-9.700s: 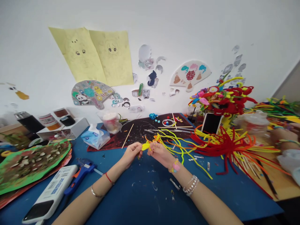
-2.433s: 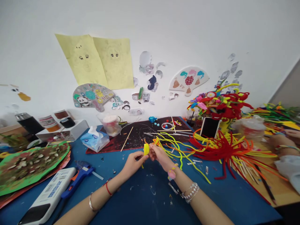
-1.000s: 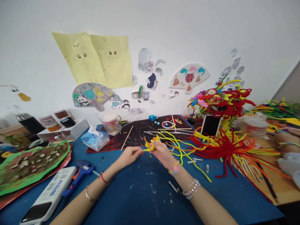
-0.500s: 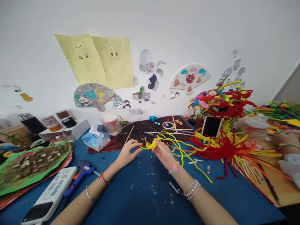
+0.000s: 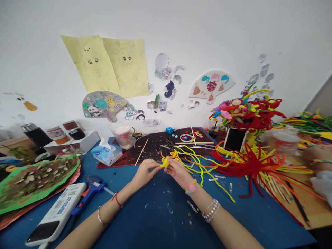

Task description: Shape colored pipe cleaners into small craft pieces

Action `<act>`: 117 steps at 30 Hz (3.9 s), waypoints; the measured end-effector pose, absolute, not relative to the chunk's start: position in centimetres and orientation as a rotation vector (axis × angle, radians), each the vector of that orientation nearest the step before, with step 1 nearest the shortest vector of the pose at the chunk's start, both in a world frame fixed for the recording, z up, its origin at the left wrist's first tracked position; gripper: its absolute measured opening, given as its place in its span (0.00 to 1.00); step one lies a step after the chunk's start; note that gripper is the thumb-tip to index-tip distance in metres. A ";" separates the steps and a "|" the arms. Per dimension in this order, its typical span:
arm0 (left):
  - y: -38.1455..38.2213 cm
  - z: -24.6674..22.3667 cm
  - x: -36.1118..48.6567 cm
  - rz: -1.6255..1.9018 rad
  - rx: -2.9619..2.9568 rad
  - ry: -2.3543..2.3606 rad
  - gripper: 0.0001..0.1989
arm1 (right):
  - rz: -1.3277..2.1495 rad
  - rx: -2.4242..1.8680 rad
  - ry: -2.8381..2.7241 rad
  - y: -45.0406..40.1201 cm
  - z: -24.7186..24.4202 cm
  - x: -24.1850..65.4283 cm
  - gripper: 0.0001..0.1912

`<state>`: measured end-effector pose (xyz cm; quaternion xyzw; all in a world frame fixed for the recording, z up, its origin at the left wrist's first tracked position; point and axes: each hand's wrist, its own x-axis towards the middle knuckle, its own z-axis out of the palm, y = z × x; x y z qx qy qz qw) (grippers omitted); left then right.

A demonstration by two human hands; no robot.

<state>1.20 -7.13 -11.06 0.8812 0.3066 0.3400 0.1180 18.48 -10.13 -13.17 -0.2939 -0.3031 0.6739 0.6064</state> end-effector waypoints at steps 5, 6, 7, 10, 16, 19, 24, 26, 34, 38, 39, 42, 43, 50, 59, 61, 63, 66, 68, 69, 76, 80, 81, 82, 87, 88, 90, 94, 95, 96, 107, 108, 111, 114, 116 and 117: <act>-6.1 -11.0 0.5 1.019 2.523 0.895 0.09 | 1.482 -0.669 -0.611 -9.5 -12.9 19.4 0.07; -6.0 -10.9 0.3 1.027 2.513 0.906 0.09 | 1.470 -0.672 -0.594 -9.4 -12.9 19.6 0.08; -5.8 -10.9 0.2 1.033 2.503 0.921 0.09 | 1.461 -0.680 -0.581 -9.3 -12.9 19.8 0.08; -5.4 -10.9 -0.2 1.029 2.460 0.989 0.10 | 1.438 -0.698 -0.562 -9.1 -13.0 20.0 0.08; -4.2 -11.7 -0.8 1.017 2.392 1.118 0.11 | 1.443 -0.710 -0.577 -9.5 -12.9 19.5 0.09; -4.0 -11.8 -1.0 1.004 2.420 1.148 0.12 | 1.471 -0.710 -0.605 -9.7 -12.9 19.0 0.09; -4.5 -11.5 -1.3 0.926 2.736 1.081 0.11 | 1.523 -0.694 -0.636 -10.0 -12.9 18.5 0.08; -4.7 -11.4 -1.3 0.875 2.820 0.989 0.12 | 1.496 -0.686 -0.615 -9.9 -12.9 18.7 0.07; -4.6 -12.3 -1.4 0.828 2.808 1.197 0.13 | 1.501 -0.706 -0.603 -9.6 -13.0 19.0 0.06; -3.5 -13.5 -2.2 0.923 2.684 1.436 0.12 | 1.526 -0.689 -0.585 -9.8 -12.7 19.0 0.06; -3.1 -13.7 -2.5 0.944 2.650 1.493 0.12 | 1.525 -0.688 -0.573 -9.8 -12.6 19.0 0.06; -1.9 -14.3 -3.3 0.974 2.564 1.616 0.15 | 1.535 -0.682 -0.545 -9.8 -12.6 19.1 0.06; -1.5 -14.4 -3.6 0.977 2.541 1.643 0.16 | 1.540 -0.689 -0.550 -9.8 -12.6 19.1 0.06; 0.1 -14.4 -4.9 0.982 2.377 1.726 0.14 | 1.532 -0.779 -0.602 -10.0 -12.2 19.0 0.06; -1.9 -12.1 -3.6 1.034 2.179 1.450 0.14 | 1.564 -0.713 -0.603 -9.8 -11.8 19.5 0.06; -3.1 -11.6 -1.8 0.946 2.147 1.240 0.12 | 1.610 -0.711 -0.679 -10.1 -11.7 19.1 0.07; -4.4 -11.3 0.2 0.831 2.085 1.043 0.17 | 1.626 -0.720 -0.788 -10.4 -11.8 18.7 0.08; -6.1 -11.5 2.2 0.668 1.947 0.847 0.19 | 1.475 -0.861 -1.063 -10.5 -12.1 18.4 0.10; -6.9 -11.8 2.6 0.561 1.725 0.783 0.21 | 1.264 -1.023 -1.233 -10.3 -12.6 18.4 0.12; -7.1 -11.9 2.6 0.529 1.659 0.775 0.22 | 1.173 -1.084 -1.284 -10.1 -12.8 18.5 0.13; -7.1 -12.2 2.1 0.497 1.454 0.869 0.23 | 0.457 -1.336 -1.543 -8.5 -14.1 19.4 0.10; -6.7 -12.2 2.2 0.547 1.289 0.783 0.19 | 0.229 -1.510 -1.633 -8.0 -14.6 19.7 0.09; -6.6 -12.3 2.2 0.571 1.269 0.764 0.18 | 0.230 -1.524 -1.621 -8.0 -14.7 19.8 0.08; -6.5 -12.4 2.2 0.598 1.257 0.752 0.18 | 0.236 -1.529 -1.602 -7.9 -14.8 19.8 0.07; -6.4 -13.1 2.3 0.713 1.273 0.752 0.18 | 0.311 -1.493 -1.480 -7.7 -14.8 20.5 0.07; -6.5 -13.2 2.4 0.732 1.284 0.757 0.18 | 0.340 -1.471 -1.454 -7.6 -14.6 20.6 0.07; -6.6 -13.4 2.5 0.759 1.308 0.770 0.20 | 0.409 -1.410 -1.408 -7.6 -14.3 20.7 0.08; -6.9 -13.4 2.7 0.813 1.361 0.813 0.22 | 0.666 -1.189 -1.313 -8.3 -13.2 20.2 0.11; -7.1 -13.3 2.7 0.843 1.376 0.820 0.23 | 0.806 -1.077 -1.249 -8.6 -13.0 19.9 0.12; -7.2 -13.2 2.7 0.876 1.393 0.820 0.23 | 0.959 -0.950 -1.170 -8.9 -12.8 19.6 0.14; -7.8 -12.5 2.8 1.226 1.874 0.810 0.17 | 1.505 -0.567 -1.064 -10.3 -12.8 16.9 0.11; -7.9 -12.5 2.8 1.235 1.881 0.806 0.17 | 1.498 -0.560 -1.066 -10.3 -12.9 16.8 0.11; -8.3 -12.3 2.9 1.245 1.886 0.804 0.16 | 1.455 -0.568 -1.090 -10.4 -13.0 16.5 0.09; -8.9 -12.0 3.2 1.258 1.892 0.793 0.16 | 1.379 -0.608 -1.133 -10.6 -13.1 16.4 0.07; -9.3 -11.8 3.3 1.254 1.880 0.781 0.15 | 1.346 -0.643 -1.151 -10.6 -13.1 16.4 0.07; -9.5 -11.7 3.4 1.251 1.875 0.775 0.15 | 1.342 -0.656 -1.149 -10.6 -13.0 16.4 0.06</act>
